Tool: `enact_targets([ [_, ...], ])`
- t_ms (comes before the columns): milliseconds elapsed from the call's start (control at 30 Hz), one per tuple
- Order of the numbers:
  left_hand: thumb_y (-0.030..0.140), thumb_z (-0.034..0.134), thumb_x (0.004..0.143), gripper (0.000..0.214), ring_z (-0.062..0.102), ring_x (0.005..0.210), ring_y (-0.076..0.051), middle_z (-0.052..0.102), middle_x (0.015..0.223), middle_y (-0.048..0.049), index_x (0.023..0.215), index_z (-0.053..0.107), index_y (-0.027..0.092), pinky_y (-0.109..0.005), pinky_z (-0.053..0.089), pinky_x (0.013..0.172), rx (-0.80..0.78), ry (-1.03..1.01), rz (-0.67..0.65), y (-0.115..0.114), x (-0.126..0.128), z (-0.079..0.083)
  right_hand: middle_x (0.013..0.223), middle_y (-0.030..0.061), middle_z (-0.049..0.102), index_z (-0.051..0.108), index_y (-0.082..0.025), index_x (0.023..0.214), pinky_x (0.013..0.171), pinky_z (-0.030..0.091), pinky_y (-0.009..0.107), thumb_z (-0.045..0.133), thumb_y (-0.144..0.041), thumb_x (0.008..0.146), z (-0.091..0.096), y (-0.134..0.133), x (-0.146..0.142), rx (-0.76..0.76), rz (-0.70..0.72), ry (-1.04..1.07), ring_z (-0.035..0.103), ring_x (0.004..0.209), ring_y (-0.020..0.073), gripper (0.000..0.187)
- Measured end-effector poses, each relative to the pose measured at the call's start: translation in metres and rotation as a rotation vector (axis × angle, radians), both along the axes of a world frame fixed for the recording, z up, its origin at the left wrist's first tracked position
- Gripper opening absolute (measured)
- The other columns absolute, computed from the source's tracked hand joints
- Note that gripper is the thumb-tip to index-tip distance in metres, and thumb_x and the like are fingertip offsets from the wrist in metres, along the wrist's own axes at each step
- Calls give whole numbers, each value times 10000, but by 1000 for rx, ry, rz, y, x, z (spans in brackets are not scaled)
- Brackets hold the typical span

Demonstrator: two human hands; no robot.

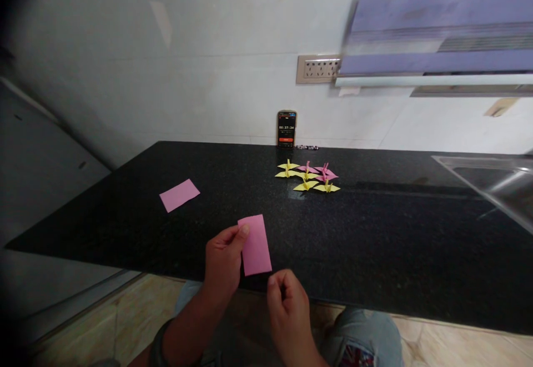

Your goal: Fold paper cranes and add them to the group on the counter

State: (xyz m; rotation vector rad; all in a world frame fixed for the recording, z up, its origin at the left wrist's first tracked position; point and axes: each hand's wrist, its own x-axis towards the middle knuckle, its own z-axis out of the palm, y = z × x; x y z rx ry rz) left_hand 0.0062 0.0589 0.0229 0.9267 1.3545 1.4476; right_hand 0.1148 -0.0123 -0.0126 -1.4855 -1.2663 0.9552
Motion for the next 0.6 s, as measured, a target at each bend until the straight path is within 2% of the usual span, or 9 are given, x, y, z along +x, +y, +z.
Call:
enact_targets([
  [67,344,616,651,222,406,481,-77,509,531,34,694,647,128,-187,313,454,-13,-111,6,4,-2,2,560,-32,391,464,-171,641,488,316,217,414,-358,805,6,-2,7,-39,-1,31,381,537,116,253],
  [200,334,633,634,227,418,469,-81,523,514,20,682,650,113,-196,325,453,-93,-246,-86,-2,3,6,608,-28,453,512,-170,754,482,329,202,459,-395,781,35,15,19,-24,-61,197,405,531,105,233],
  [233,328,631,637,223,407,461,-76,517,506,21,677,651,110,-195,317,449,-105,-247,-113,-5,5,7,603,-30,469,518,-168,757,464,325,198,493,-407,757,42,21,19,-53,-28,261,408,511,99,240],
  [300,309,627,643,209,396,462,-73,520,507,19,665,655,104,-196,313,453,-110,-224,-165,-11,10,9,597,-23,508,534,-154,719,466,342,199,544,-415,720,50,34,17,-178,151,408,434,496,94,262],
  [400,297,612,655,199,422,500,-89,533,522,12,650,661,104,-206,331,486,-87,-162,-226,-16,13,11,564,-10,545,576,-124,676,446,333,201,583,-411,689,47,43,11,-299,259,487,441,455,87,288],
  [600,307,599,653,223,361,470,-73,465,494,25,581,610,96,-197,289,446,-97,-74,-192,-9,12,5,521,12,585,620,-97,618,412,308,189,613,-332,665,28,36,10,-376,242,475,432,408,71,239],
])
